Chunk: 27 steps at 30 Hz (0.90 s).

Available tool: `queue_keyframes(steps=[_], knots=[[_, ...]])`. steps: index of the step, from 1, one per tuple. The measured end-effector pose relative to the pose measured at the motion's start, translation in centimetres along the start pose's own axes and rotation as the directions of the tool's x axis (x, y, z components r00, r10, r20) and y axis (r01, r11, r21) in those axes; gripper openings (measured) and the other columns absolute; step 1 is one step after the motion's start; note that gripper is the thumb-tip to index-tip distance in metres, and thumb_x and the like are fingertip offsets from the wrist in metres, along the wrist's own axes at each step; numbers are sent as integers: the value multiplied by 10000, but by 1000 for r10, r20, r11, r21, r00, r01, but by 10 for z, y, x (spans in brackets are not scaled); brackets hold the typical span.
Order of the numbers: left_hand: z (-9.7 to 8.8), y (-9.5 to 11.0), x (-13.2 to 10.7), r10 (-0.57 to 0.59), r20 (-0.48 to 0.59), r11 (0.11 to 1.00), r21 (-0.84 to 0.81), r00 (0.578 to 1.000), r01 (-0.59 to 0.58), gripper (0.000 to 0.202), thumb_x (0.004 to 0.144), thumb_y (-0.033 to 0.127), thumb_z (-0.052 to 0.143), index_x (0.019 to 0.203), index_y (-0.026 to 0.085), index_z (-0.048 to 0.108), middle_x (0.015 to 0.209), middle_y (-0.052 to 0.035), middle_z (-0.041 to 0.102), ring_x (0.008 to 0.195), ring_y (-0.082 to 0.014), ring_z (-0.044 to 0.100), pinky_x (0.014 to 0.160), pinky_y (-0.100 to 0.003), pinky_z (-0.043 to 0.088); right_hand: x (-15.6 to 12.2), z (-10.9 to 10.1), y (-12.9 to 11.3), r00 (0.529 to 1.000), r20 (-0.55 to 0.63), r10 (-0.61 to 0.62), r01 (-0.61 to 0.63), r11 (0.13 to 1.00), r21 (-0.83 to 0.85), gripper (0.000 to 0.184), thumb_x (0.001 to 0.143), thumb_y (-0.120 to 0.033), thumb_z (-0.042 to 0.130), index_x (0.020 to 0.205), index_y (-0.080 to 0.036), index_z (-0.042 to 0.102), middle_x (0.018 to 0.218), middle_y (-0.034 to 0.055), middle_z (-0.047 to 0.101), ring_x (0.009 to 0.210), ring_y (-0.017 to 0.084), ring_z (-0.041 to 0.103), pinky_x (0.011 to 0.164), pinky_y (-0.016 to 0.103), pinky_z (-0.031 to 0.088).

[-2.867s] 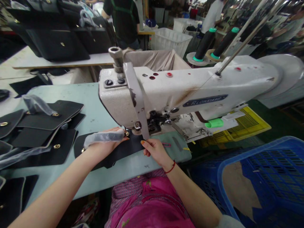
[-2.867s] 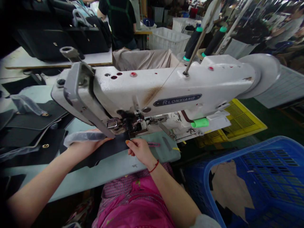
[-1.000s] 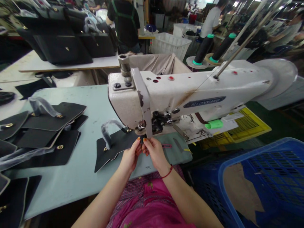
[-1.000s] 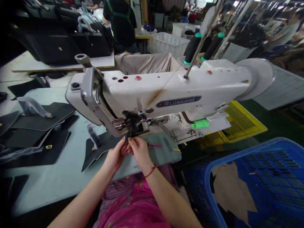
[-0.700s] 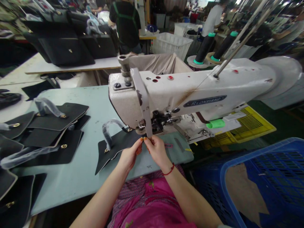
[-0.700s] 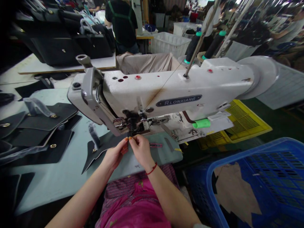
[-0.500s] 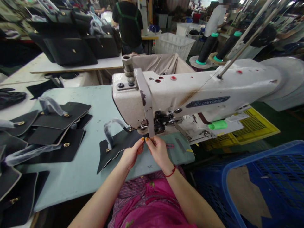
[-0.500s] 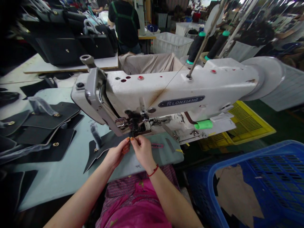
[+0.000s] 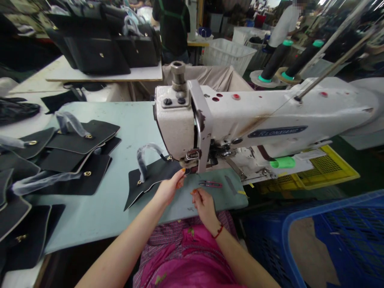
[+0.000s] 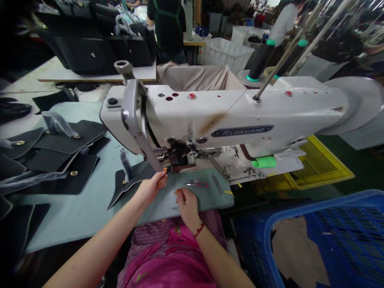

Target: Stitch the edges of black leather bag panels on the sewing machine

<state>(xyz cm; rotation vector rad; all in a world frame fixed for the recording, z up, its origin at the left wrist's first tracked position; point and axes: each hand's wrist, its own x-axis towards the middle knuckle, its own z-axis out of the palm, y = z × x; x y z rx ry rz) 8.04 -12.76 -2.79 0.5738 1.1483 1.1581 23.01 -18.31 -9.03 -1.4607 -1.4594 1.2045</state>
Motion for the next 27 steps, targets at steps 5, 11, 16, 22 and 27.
queue_keyframes(steps=[5,11,16,22,27], knots=[[-1,2,5,15,9,1000,-12,1000,-15,462,686,501,742,478,186,475,466,56,346,475,-82,300,498,-254,270,-4,1,12,995,36,-95,99,987,-125,287,957,-274,425,842,-169,666,653,4,595,612,137,560,597,239,425],[-2,2,12,48,19,998,-42,999,-47,438,688,492,743,490,182,505,455,57,343,461,-79,291,479,-250,254,-4,-1,13,993,55,-108,116,978,-175,303,974,-287,402,857,-179,660,686,16,613,649,152,578,628,253,403],[-4,0,19,53,19,996,-74,998,-51,432,682,491,753,503,177,515,451,73,307,446,-67,250,462,-240,238,-4,-1,14,990,62,-124,134,969,-209,326,979,-303,386,871,-173,666,699,24,624,655,157,582,638,255,403],[-4,-2,22,68,7,991,-119,998,-66,395,671,461,771,537,162,550,461,69,332,451,-64,258,459,-229,235,-4,-2,13,988,76,-137,150,966,-212,325,976,-306,389,885,-177,673,704,26,636,671,159,597,665,253,419],[2,-3,21,85,-69,983,-155,994,-95,398,638,454,793,547,156,545,466,76,334,459,-57,268,462,-220,236,-4,-2,13,988,78,-134,146,970,-195,338,969,-325,390,857,-174,671,685,23,621,654,151,582,658,249,441]])
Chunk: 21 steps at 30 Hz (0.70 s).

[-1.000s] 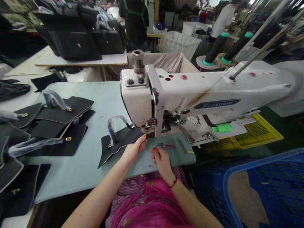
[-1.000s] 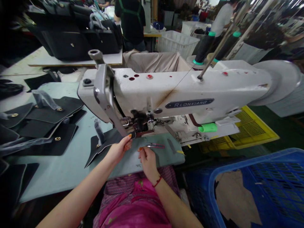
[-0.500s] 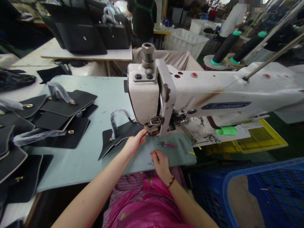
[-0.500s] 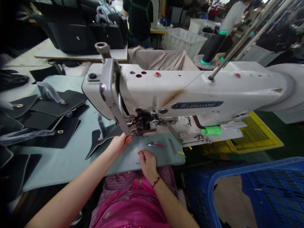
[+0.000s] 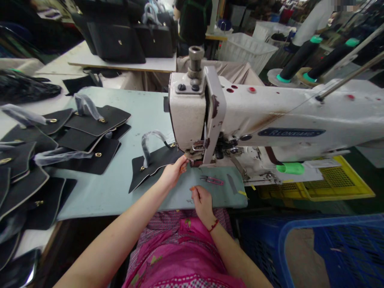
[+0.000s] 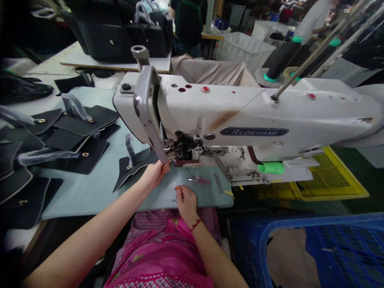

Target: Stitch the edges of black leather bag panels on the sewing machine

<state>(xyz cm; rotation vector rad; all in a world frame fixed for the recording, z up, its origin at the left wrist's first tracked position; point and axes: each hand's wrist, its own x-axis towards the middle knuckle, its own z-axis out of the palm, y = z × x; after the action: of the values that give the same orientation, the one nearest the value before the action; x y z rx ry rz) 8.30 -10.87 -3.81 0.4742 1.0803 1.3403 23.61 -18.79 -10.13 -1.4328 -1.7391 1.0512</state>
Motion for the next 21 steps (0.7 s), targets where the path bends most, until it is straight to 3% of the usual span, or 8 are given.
queue_keyframes(steps=[7,11,14,18,21], knots=[[17,-9,-12,54,-175,997,-53,983,-64,426,615,453,785,545,183,463,522,72,383,493,-62,322,502,-232,287,0,-2,0,1000,4,-5,5,999,34,360,969,-346,377,830,-178,663,667,12,603,649,145,571,658,255,459],[29,-15,-17,84,-253,991,-81,964,-108,402,650,443,760,568,194,455,549,69,393,522,-73,339,530,-237,297,1,0,0,999,6,52,-52,995,82,361,979,-364,386,838,-168,654,673,18,605,633,141,580,616,242,454],[34,-17,-18,93,-311,989,-79,946,-123,374,672,442,740,588,196,471,568,58,409,539,-84,358,539,-235,314,2,0,-7,996,-3,94,-92,979,185,331,983,-375,404,949,-164,657,815,51,668,730,154,632,658,243,489],[37,-13,-33,69,-259,995,-55,963,-86,382,725,456,700,578,191,467,545,56,376,497,-78,319,488,-226,291,6,-8,-36,996,-81,37,-12,955,296,338,989,-372,426,1185,-176,621,1196,106,654,1104,189,613,968,303,466],[36,3,-64,7,-126,1000,-20,992,-9,335,771,437,686,637,174,528,552,53,399,466,-69,310,439,-206,254,16,-13,-61,995,-84,52,-16,922,386,374,998,-405,411,1210,-188,629,1258,106,640,1185,198,582,1053,329,423]])
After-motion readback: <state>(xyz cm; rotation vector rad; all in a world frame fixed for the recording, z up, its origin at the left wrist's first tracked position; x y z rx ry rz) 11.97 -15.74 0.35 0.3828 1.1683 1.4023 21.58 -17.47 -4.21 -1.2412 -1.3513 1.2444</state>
